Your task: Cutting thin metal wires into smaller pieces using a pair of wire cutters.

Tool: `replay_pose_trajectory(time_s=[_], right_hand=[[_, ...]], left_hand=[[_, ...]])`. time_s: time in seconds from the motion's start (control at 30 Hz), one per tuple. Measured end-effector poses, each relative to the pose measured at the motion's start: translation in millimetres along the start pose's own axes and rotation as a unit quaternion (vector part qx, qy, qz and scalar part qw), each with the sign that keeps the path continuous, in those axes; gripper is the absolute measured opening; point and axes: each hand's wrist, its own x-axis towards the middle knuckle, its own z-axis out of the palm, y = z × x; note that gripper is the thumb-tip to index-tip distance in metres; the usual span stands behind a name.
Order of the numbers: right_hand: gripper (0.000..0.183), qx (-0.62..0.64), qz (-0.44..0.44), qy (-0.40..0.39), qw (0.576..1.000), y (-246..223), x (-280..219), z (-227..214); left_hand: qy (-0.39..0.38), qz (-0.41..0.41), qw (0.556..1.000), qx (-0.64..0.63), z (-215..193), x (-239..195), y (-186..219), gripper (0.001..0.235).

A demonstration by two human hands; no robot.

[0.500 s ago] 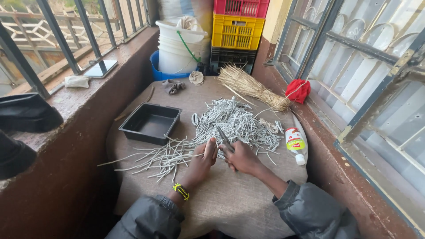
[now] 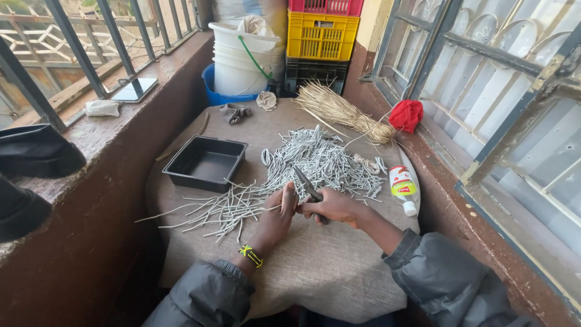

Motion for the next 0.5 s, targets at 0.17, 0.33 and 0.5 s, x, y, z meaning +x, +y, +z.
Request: replay_pose_trajectory(time_s=[0.17, 0.33, 0.5], right_hand=[[0.035, -0.074, -0.009, 0.093, 0.993, -11, -4, 16], [0.041, -0.123, -0.033, 0.121, 0.984, -17, -5, 20], [0.028, -0.109, -0.04, 0.083, 0.99, -5, 1, 16]], left_hand=[[-0.001, 0.012, 1.0, -0.008, 1, 1, -13, 0.059], [-0.012, -0.011, 1.0, -0.016, -2, -2, -3, 0.058], [-0.027, -0.015, 0.999, -0.027, -1, -2, -1, 0.059]])
